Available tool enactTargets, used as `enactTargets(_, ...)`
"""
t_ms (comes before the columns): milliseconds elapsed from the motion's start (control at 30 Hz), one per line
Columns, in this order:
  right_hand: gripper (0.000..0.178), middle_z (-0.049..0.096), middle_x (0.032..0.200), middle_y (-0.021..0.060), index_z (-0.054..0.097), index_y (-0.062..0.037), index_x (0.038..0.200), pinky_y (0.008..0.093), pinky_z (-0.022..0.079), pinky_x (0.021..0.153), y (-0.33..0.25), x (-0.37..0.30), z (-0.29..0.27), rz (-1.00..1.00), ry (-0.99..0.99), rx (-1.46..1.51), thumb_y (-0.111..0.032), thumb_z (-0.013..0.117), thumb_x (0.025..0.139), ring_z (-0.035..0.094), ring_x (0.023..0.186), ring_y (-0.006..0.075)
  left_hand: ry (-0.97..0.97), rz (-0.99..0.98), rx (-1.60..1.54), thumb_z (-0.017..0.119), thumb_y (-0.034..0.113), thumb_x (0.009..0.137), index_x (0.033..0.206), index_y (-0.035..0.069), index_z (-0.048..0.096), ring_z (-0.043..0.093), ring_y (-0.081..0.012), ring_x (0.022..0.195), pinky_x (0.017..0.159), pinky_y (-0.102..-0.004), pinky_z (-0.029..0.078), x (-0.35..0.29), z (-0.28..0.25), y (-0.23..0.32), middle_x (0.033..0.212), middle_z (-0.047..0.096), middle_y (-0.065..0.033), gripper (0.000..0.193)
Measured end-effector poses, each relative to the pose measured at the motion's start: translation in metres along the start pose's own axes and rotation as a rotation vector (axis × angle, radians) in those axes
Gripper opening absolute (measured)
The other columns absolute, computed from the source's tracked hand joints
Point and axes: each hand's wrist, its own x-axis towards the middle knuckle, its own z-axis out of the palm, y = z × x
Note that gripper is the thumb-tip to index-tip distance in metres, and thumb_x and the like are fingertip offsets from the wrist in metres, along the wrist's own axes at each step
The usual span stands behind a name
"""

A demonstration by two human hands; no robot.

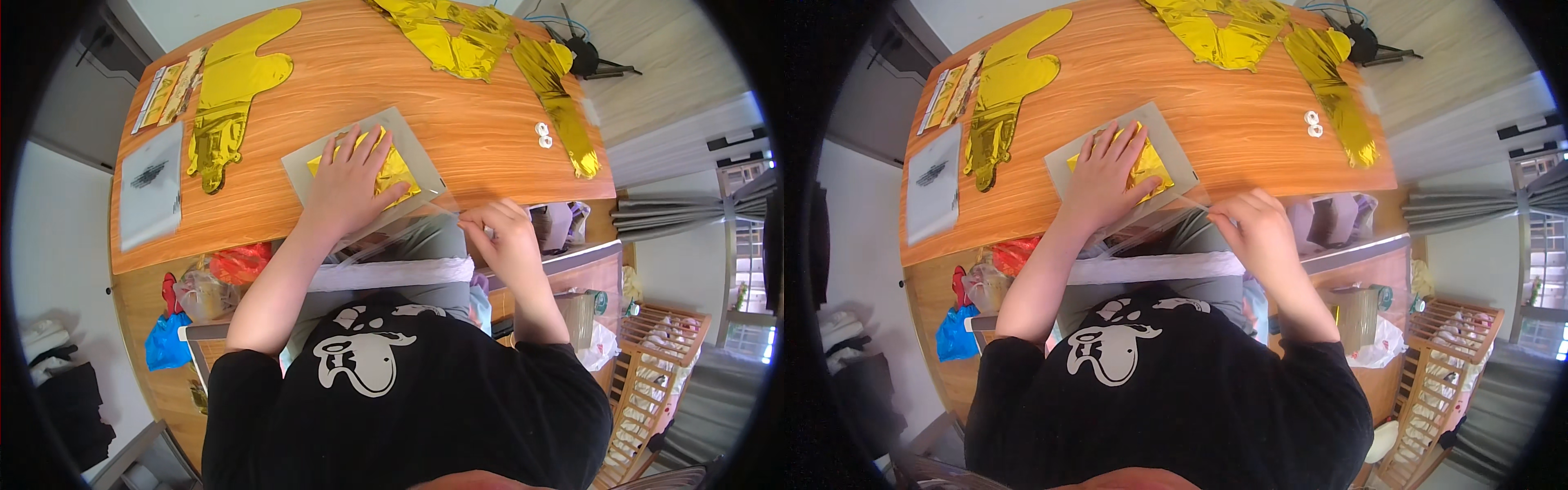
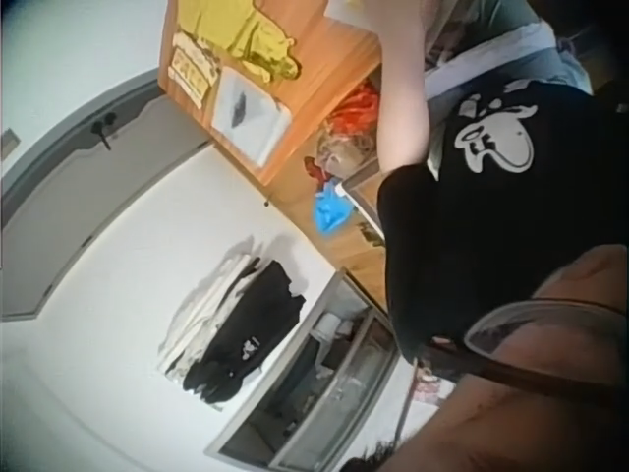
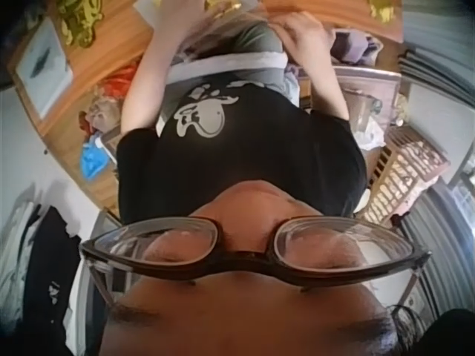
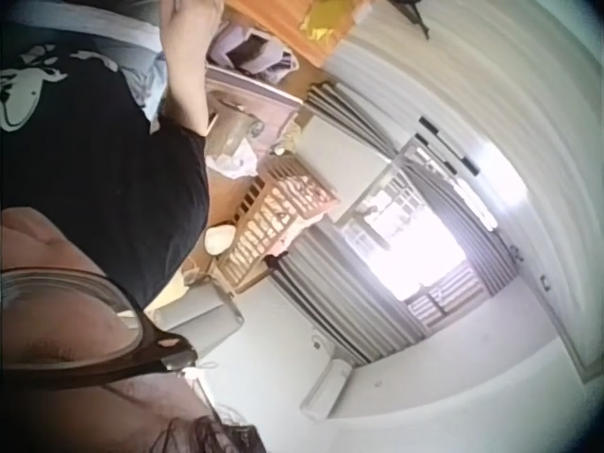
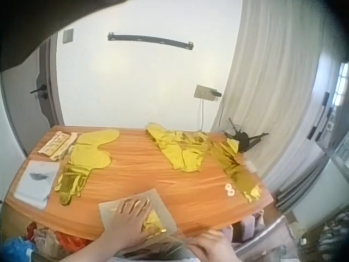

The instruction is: Folding gold foil balloons and organizing them with white paper inserts on a table.

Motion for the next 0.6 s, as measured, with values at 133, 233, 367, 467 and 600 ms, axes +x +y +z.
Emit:
enactTargets(133,0.01,0.07,0.08,0.0085,0.073,-0.0046,0.087,0.0383,0.048,0.071,-0.004,-0.005,0.013,0.028,0.058,-0.092,-0.008,0.08,0.081,0.063,0.077,0.0294,-0.003,-0.002,-0.005,0.047,0.067,0.098,0.158,0.011,0.037,0.028,-0.0335,0.153,0.125,-0.0573,0.017,0.0,0.0,-0.001,0.163,0.037,-0.0118,0.083)
enactTargets(233,0.011,0.069,0.08,0.0082,0.074,-0.0051,0.087,0.0387,0.048,0.072,-0.013,-0.005,0.02,0.044,0.127,-0.147,-0.009,0.081,0.08,0.063,0.078,0.0296,0.003,0.005,-0.012,0.046,0.067,0.098,0.158,0.01,0.038,0.028,-0.0336,0.153,0.125,-0.0573,0.017,-0.002,0.0,-0.001,0.163,0.038,-0.0119,0.083)
enactTargets(367,0.011,0.069,0.08,0.0065,0.074,-0.0079,0.086,0.0385,0.046,0.071,-0.018,0.003,0.036,0.037,0.254,-0.262,-0.01,0.082,0.078,0.063,0.079,0.0274,0.017,0.009,-0.006,0.046,0.064,0.1,0.157,0.01,0.039,0.029,-0.0339,0.152,0.125,-0.057,0.018,-0.003,0.0,0.001,0.162,0.039,-0.0121,0.079)
enactTargets(467,0.011,0.069,0.079,0.0041,0.074,-0.0102,0.084,0.037,0.045,0.07,-0.02,0.018,0.052,0.032,0.299,-0.281,-0.012,0.083,0.078,0.063,0.077,0.025,0.038,0.02,0.006,0.047,0.06,0.101,0.156,0.01,0.041,0.031,-0.034,0.152,0.124,-0.0568,0.02,-0.002,0.001,0.0,0.161,0.04,-0.012,0.076)
enactTargets(600,0.012,0.07,0.074,0.0014,0.074,-0.0117,0.083,0.0352,0.044,0.069,-0.012,0.016,0.07,0.071,0.329,-0.228,-0.014,0.084,0.077,0.064,0.072,0.0217,0.032,0.008,0.013,0.051,0.054,0.101,0.154,0.009,0.044,0.03,-0.0338,0.152,0.125,-0.0533,0.02,-0.002,-0.001,0.0,0.161,0.041,-0.0105,0.07)
